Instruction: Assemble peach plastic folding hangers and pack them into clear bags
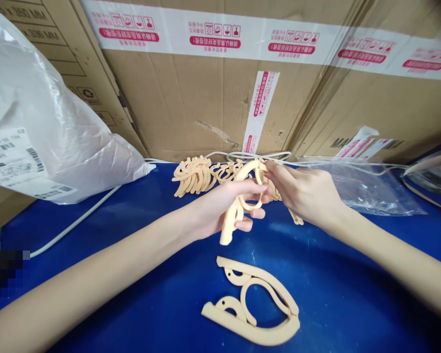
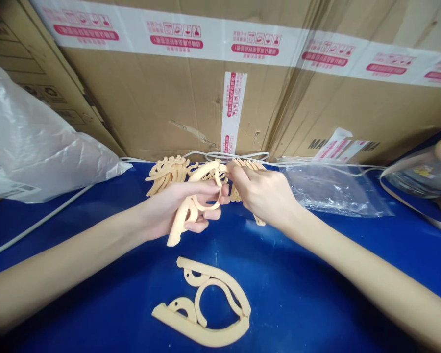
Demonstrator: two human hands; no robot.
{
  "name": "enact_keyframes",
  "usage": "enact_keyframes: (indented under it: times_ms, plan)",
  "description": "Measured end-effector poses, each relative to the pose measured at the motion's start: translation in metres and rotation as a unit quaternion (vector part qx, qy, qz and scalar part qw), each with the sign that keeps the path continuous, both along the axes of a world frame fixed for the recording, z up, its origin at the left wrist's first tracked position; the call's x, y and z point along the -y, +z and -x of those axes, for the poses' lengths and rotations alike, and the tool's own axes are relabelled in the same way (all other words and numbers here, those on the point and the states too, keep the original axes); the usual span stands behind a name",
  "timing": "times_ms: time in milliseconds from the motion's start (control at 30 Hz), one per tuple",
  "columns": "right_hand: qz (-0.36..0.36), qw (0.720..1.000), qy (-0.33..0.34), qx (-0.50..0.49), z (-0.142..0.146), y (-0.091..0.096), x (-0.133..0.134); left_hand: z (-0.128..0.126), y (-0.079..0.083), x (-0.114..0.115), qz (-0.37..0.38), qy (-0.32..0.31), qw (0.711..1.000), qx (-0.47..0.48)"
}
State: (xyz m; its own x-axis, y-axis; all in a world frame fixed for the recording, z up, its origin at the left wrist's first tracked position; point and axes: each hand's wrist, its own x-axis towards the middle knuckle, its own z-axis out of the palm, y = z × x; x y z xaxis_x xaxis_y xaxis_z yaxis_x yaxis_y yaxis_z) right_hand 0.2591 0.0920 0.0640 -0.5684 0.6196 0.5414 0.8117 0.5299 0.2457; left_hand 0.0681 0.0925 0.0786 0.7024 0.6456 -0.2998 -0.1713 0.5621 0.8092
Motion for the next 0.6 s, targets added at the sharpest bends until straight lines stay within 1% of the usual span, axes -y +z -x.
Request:
enact_keyframes:
  times_ms: [33, 67, 100, 133, 200, 233, 267, 300, 333, 400, 500, 600]
  plan:
    - [0.060, 0.998, 0.005, -0.028, 0.000, 0.001, -0.001, 0.000, 0.000, 0.001, -0.016, -0.013, 1.000, -0.018]
    - [0.127, 0.990, 0.009, -0.069, -0.001, 0.002, -0.003, 0.000, -0.001, 0.001, -0.052, -0.016, 0.997, -0.056]
    - [0.199, 0.973, 0.011, -0.117, -0.002, 0.004, -0.006, 0.001, -0.004, 0.001, -0.103, -0.006, 0.989, -0.107]
    - [0.267, 0.948, 0.007, -0.171, -0.006, 0.006, -0.010, 0.002, -0.007, 0.000, -0.158, 0.013, 0.975, -0.158]
    - [0.371, 0.887, -0.019, -0.273, -0.017, 0.010, -0.023, 0.004, -0.014, -0.003, -0.255, 0.057, 0.934, -0.243]
    - [0.382, 0.867, -0.045, -0.318, -0.024, 0.011, -0.032, 0.005, -0.016, -0.005, -0.283, 0.072, 0.918, -0.267]
    - [0.373, 0.866, -0.065, -0.326, -0.031, 0.011, -0.041, 0.005, -0.018, -0.008, -0.293, 0.081, 0.912, -0.277]
    - [0.362, 0.873, -0.088, -0.315, -0.038, 0.010, -0.050, 0.004, -0.019, -0.011, -0.290, 0.083, 0.912, -0.278]
    - [0.316, 0.902, -0.141, -0.258, -0.043, 0.007, -0.058, 0.002, -0.019, -0.016, -0.286, 0.084, 0.913, -0.277]
    - [0.271, 0.923, -0.178, -0.207, -0.047, -0.001, -0.070, -0.006, -0.018, -0.026, -0.272, 0.093, 0.922, -0.258]
    - [0.229, 0.938, -0.212, -0.150, -0.040, -0.014, -0.077, -0.020, -0.018, -0.045, -0.248, 0.114, 0.935, -0.225]
    - [0.204, 0.943, -0.240, -0.105, -0.027, -0.020, -0.076, -0.032, -0.022, -0.059, -0.213, 0.123, 0.948, -0.202]
